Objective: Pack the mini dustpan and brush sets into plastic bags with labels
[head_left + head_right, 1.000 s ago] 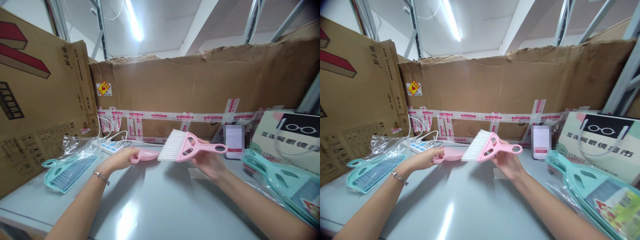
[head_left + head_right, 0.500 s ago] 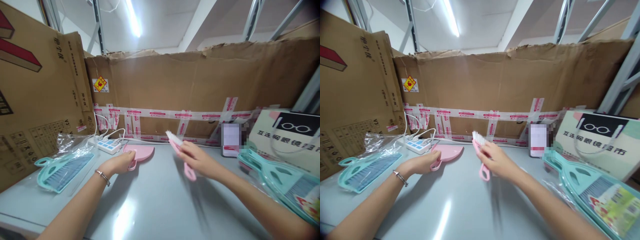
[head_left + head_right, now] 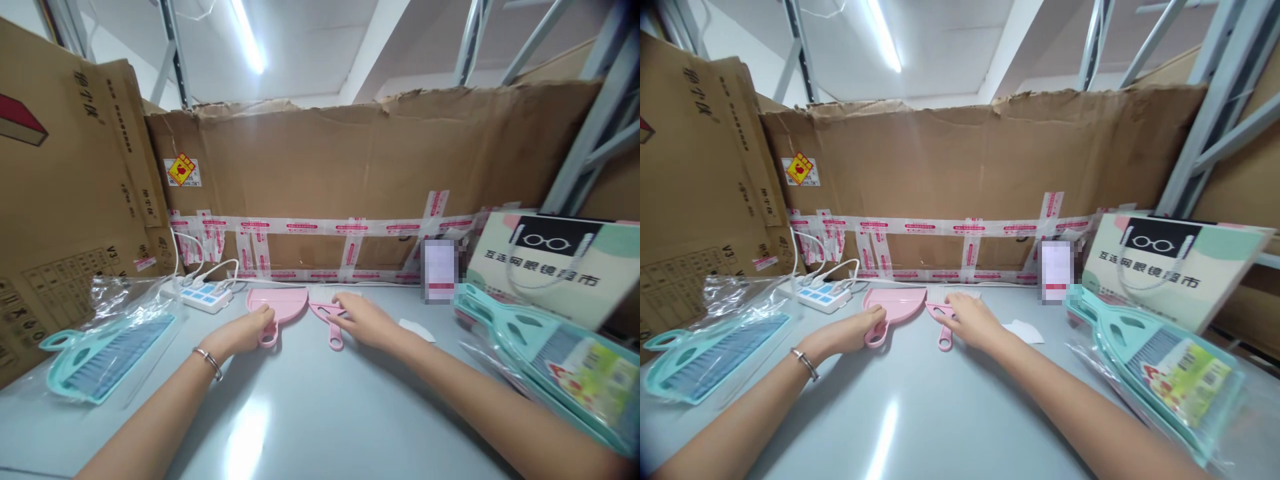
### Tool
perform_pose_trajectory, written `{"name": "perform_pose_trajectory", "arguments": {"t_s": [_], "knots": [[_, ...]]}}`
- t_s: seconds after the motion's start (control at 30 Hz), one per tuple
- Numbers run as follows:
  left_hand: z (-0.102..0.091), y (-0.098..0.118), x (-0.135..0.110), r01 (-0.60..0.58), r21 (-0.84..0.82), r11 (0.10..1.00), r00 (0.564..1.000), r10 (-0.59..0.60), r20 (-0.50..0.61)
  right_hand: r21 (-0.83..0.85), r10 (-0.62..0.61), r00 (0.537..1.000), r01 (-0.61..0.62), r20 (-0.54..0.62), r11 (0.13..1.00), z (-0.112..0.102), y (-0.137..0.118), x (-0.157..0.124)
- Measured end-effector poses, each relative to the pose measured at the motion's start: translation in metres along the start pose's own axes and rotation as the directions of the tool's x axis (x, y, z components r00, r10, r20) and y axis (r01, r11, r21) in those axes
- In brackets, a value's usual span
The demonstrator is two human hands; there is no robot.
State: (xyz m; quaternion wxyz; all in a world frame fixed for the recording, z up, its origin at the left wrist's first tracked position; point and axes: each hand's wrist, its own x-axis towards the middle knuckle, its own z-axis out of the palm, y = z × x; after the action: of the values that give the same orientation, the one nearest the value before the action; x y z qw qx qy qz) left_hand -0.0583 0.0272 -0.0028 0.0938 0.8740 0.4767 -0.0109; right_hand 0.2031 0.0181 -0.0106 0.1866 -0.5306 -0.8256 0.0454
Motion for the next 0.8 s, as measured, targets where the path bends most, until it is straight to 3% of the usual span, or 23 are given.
{"name": "perform_pose_trajectory", "arguments": {"t_s": [0.07,0.13,0.2,0.27,0.3,0.4,0.47,0.57,0.8], "knots": [[0.001,-0.004,0.003,-0.028,-0.006,1.000,0.999,0.027,-0.047,0.115,0.006,0.995,0.005,-0.101,0.993,-0.023,0.023,-0.028],[-0.001,-0.009,0.005,-0.041,0.018,0.999,0.986,0.043,-0.163,0.117,0.081,0.964,-0.053,-0.252,0.992,-0.049,0.063,-0.061],[-0.003,-0.014,0.006,-0.034,0.037,0.999,0.950,0.044,-0.310,0.070,0.197,0.863,-0.186,-0.465,0.980,-0.073,0.118,-0.093],[-0.005,-0.016,0.006,-0.040,0.034,0.999,0.914,0.050,-0.403,0.040,0.346,0.733,-0.400,-0.586,0.916,-0.091,0.173,-0.116],[-0.006,-0.015,0.006,-0.055,0.033,0.998,0.906,0.064,-0.418,0.068,0.428,0.707,-0.476,-0.563,0.877,-0.096,0.196,-0.124],[-0.009,-0.008,0.003,-0.136,0.027,0.990,0.907,0.135,-0.398,0.262,0.622,0.710,-0.564,-0.330,0.783,-0.098,0.237,-0.132],[-0.010,-0.001,0.001,-0.186,0.015,0.982,0.907,0.177,-0.382,0.320,0.624,0.715,-0.538,-0.315,0.779,-0.095,0.242,-0.129],[-0.012,0.006,-0.002,-0.210,0.000,0.978,0.902,0.194,-0.385,0.285,0.557,0.695,-0.478,-0.456,0.831,-0.092,0.230,-0.126],[-0.018,0.011,-0.003,-0.225,-0.048,0.973,0.843,0.170,-0.510,0.190,0.532,0.579,-0.547,-0.618,0.816,-0.109,0.199,-0.112]]}}
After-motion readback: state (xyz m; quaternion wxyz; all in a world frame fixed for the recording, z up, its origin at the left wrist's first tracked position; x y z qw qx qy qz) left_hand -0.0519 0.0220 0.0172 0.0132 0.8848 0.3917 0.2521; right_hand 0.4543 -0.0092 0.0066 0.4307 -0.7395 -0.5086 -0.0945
